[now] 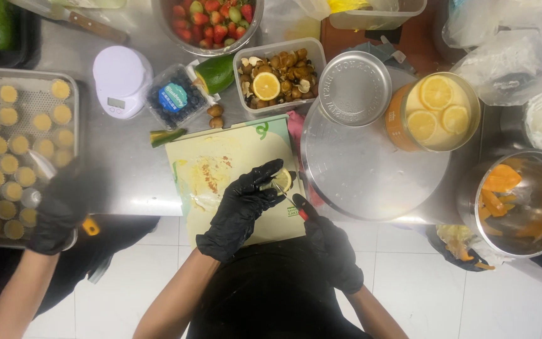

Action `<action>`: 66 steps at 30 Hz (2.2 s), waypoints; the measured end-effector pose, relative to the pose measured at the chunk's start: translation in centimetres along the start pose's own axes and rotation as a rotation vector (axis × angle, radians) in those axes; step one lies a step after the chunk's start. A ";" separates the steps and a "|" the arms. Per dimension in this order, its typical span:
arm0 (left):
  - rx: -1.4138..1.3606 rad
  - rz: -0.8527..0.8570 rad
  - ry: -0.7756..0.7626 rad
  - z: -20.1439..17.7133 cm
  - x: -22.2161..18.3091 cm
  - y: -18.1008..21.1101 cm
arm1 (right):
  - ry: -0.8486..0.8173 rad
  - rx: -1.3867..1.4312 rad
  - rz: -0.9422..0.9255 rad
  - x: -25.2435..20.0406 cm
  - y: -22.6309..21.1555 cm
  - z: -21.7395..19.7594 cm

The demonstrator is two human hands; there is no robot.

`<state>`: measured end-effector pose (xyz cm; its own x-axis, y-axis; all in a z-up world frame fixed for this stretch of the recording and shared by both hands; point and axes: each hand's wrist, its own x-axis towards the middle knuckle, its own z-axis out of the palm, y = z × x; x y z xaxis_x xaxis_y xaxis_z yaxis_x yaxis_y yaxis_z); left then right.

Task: The person places a cutting board on the stainless steel worktable and slices lemons into thin rounds with a small paring knife, adding each slice to a container of lemon slices. They continue slicing another lemon half and then set the knife down on the board.

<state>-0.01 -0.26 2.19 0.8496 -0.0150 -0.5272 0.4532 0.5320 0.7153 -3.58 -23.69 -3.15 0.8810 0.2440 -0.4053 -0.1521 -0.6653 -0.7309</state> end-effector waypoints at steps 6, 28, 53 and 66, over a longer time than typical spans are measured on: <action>-0.088 0.024 -0.041 -0.6 0.2 -0.5 | -0.037 0.005 0.066 0.3 -0.7 -0.5; -0.037 0.042 0.061 -1.0 -0.2 -0.3 | -0.035 0.213 -0.086 0.8 -0.6 -0.6; -0.187 0.004 0.083 -1.7 -0.8 1.2 | -0.327 0.768 -0.066 2.7 -3.1 -0.3; -0.272 0.085 0.011 -3.7 -0.8 2.5 | -0.281 0.473 -0.313 1.4 -4.9 -3.6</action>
<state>-0.52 4.17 2.68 0.8778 0.0472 -0.4767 0.2906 0.7386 0.6083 0.02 -22.62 1.81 0.7745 0.5949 -0.2151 -0.1449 -0.1641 -0.9757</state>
